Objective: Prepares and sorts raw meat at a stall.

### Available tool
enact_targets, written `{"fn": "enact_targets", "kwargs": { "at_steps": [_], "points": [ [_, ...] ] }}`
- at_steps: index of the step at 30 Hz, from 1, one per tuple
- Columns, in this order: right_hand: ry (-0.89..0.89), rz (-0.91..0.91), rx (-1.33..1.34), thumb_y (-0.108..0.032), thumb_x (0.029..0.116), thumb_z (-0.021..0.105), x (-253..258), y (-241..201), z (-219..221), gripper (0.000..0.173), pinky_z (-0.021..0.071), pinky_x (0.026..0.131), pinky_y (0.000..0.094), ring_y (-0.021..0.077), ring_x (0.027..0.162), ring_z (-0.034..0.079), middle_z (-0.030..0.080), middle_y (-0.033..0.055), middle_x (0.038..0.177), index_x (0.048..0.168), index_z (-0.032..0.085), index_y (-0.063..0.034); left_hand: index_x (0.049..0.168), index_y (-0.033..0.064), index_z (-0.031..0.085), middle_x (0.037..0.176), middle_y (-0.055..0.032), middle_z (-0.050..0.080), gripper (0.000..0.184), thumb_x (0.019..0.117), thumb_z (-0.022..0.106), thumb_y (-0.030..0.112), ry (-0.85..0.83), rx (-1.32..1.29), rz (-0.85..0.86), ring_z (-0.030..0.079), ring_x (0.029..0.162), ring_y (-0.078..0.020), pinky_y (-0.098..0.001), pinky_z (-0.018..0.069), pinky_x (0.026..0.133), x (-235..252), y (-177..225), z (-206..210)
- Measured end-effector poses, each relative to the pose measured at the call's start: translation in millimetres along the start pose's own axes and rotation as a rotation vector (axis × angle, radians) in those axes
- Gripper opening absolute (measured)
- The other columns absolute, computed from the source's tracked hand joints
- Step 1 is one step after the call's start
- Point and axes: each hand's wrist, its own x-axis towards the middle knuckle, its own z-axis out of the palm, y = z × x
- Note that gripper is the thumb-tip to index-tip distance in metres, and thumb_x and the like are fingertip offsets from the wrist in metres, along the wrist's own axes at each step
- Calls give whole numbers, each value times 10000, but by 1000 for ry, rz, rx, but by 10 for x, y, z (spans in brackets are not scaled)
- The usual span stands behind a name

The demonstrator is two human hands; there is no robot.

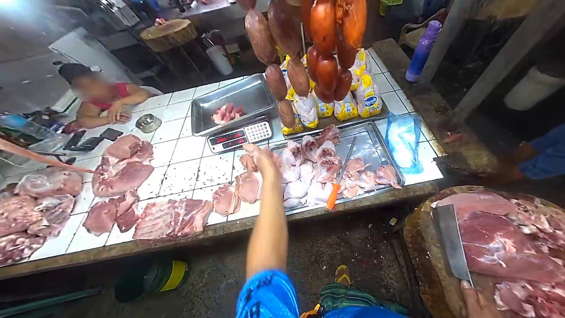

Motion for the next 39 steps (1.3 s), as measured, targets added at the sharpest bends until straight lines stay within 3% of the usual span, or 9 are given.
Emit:
{"fn": "enact_targets", "kwargs": {
  "at_steps": [2,5,8,11,15,20,28,34,39],
  "points": [
    [-33,-71,18,-537,1081,399,15,-5,-12,675,569,709,578,359,721,670,674,251,925,1313,570,74,1261,-13,551,945,-102,640,391,1078,471,323,-213,139,-6,609,759,-157,-357,550,708,-882,-572,16],
    [-41,-60,155,-501,1044,552,-72,123,-73,581,557,648,543,328,638,626,662,221,868,1337,600,-1,1178,-39,589,922,-120,698,224,1042,574,138,-583,304,-362,673,731,-163,-311,569,660,-2263,-1368,379],
    [-16,-28,341,-477,1044,560,-239,520,-186,522,565,642,458,244,632,620,649,140,849,1325,599,-39,1163,-35,634,936,-112,720,195,1039,580,106,-916,539,-555,690,744,-144,-286,574,671,-3268,-1909,664],
    [150,-70,463,-428,1033,592,-479,1011,-275,517,577,660,441,218,648,634,658,128,842,1329,590,-4,1197,-32,633,954,-124,719,239,1051,581,150,-1009,609,-516,692,764,-159,-307,576,705,-3766,-2017,1008],
    [333,-56,537,-403,1012,610,-715,1602,-431,424,537,535,374,147,519,567,592,43,666,1184,650,-18,1258,-3,638,1061,-146,714,442,1028,605,372,-1020,680,-510,694,840,-203,-390,582,764,-4050,-2072,1668],
    [298,50,694,-369,1025,610,-858,2001,-542,343,510,471,297,109,473,546,575,2,626,1149,646,-51,1308,32,602,1101,-143,698,545,980,621,467,-946,720,-595,672,847,-209,-397,567,731,-4239,-2209,2204],
    [179,104,899,-348,1039,610,-771,2105,-481,309,521,454,281,115,468,561,623,20,675,1141,660,-61,1088,95,644,887,-63,652,269,943,638,321,-876,634,-690,601,725,-164,-349,510,637,-4440,-2096,2375],
    [296,164,1032,-338,1046,602,-886,1754,-344,298,512,441,278,117,456,547,596,22,648,1127,655,-56,1317,119,546,1206,-144,671,437,952,602,352,-939,131,-919,670,1089,-298,-559,565,893,-4541,-2127,2511],
    [396,353,836,-397,1037,591,-1346,1667,-138,369,535,493,330,137,495,569,594,33,668,1151,644,-51,1273,9,582,1090,-185,700,423,881,671,136,-1032,260,-686,697,972,-290,-517,591,814,-4598,-2227,2616]
  ]
}}
